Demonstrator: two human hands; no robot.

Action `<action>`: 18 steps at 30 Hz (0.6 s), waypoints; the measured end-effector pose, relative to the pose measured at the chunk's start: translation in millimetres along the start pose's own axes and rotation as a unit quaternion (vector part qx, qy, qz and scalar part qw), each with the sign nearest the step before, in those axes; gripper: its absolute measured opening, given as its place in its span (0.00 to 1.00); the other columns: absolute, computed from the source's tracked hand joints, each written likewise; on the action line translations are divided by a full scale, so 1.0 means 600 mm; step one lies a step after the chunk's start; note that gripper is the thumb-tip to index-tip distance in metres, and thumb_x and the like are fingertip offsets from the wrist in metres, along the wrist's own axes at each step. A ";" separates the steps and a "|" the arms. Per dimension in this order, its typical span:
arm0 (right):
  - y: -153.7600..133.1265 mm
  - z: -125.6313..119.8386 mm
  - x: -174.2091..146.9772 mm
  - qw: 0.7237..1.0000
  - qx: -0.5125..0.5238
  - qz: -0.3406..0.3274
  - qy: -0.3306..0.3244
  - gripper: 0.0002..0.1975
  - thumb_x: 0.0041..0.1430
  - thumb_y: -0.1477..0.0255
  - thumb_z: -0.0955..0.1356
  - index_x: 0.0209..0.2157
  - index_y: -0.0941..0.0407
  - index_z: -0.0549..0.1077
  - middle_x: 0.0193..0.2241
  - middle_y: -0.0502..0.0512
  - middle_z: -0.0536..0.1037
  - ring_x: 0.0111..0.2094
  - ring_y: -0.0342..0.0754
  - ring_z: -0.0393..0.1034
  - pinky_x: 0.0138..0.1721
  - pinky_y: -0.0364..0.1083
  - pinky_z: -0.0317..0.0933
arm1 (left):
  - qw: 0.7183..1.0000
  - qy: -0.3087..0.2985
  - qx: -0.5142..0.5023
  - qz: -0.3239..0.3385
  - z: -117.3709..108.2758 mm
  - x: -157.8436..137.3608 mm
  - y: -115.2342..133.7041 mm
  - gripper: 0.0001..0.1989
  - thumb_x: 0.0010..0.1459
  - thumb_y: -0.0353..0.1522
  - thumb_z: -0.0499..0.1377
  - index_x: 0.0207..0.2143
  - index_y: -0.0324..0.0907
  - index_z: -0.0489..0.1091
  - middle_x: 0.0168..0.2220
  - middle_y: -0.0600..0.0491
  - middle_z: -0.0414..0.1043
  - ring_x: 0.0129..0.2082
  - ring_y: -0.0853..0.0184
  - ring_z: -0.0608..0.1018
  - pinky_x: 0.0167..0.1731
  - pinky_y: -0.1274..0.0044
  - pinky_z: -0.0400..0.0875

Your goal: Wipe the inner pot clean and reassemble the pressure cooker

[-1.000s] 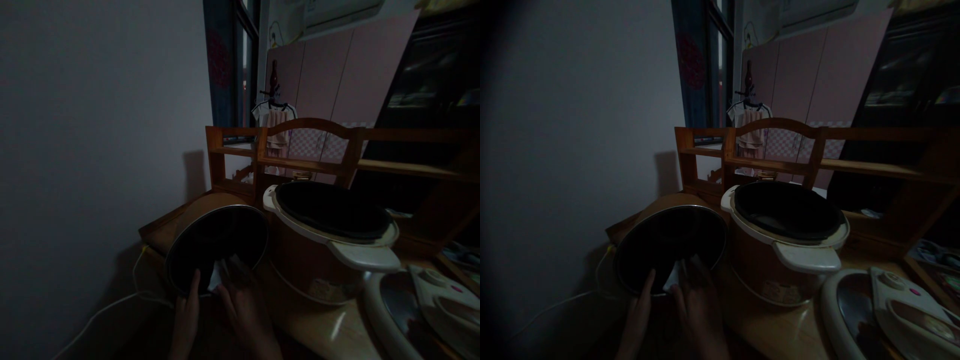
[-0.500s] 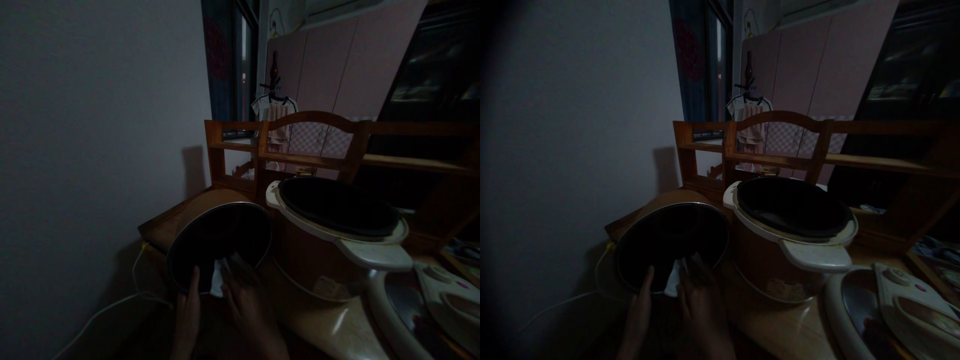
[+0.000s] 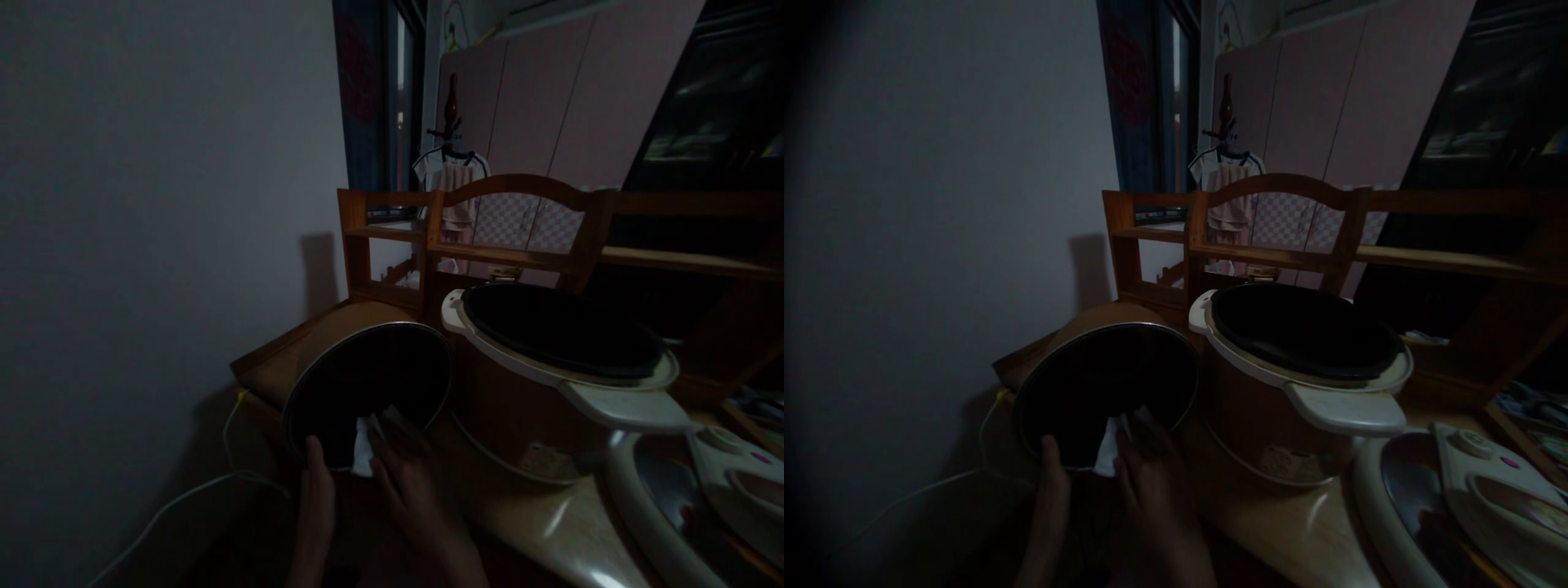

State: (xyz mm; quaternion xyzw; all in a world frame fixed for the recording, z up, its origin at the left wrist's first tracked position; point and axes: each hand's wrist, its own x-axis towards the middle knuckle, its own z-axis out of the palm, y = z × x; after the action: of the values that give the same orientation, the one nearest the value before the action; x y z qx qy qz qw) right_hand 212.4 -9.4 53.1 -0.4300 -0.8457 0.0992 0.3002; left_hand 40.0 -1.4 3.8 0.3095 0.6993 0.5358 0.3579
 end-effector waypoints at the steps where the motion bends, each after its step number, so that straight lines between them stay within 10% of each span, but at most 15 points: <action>1: 0.001 0.000 0.000 1.000 -0.002 0.000 0.000 0.26 0.70 0.72 0.62 0.67 0.47 0.57 0.65 0.52 0.60 0.67 0.53 0.51 0.66 0.58 0.53 | 1.000 0.004 -0.008 0.011 0.001 -0.001 0.002 0.49 0.61 0.59 0.35 0.66 0.28 0.56 0.61 0.34 0.66 0.66 0.53 0.63 0.64 0.65 0.56; 18: -0.103 0.009 0.055 0.975 0.218 0.010 -0.030 0.21 0.76 0.68 0.53 0.65 0.47 0.62 0.59 0.48 0.70 0.58 0.45 0.66 0.58 0.44 0.61 | 0.996 -0.043 -0.043 0.065 -0.001 0.001 -0.025 0.34 0.64 0.52 0.42 0.61 0.42 0.67 0.58 0.45 0.72 0.62 0.55 0.69 0.60 0.69 0.64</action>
State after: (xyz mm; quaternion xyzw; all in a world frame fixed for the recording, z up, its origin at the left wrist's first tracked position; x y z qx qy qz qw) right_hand 153.0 -20.7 89.2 -0.3594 -0.8078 0.2973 0.3604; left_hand 38.5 -4.6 -10.6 0.3612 0.6384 0.5734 0.3649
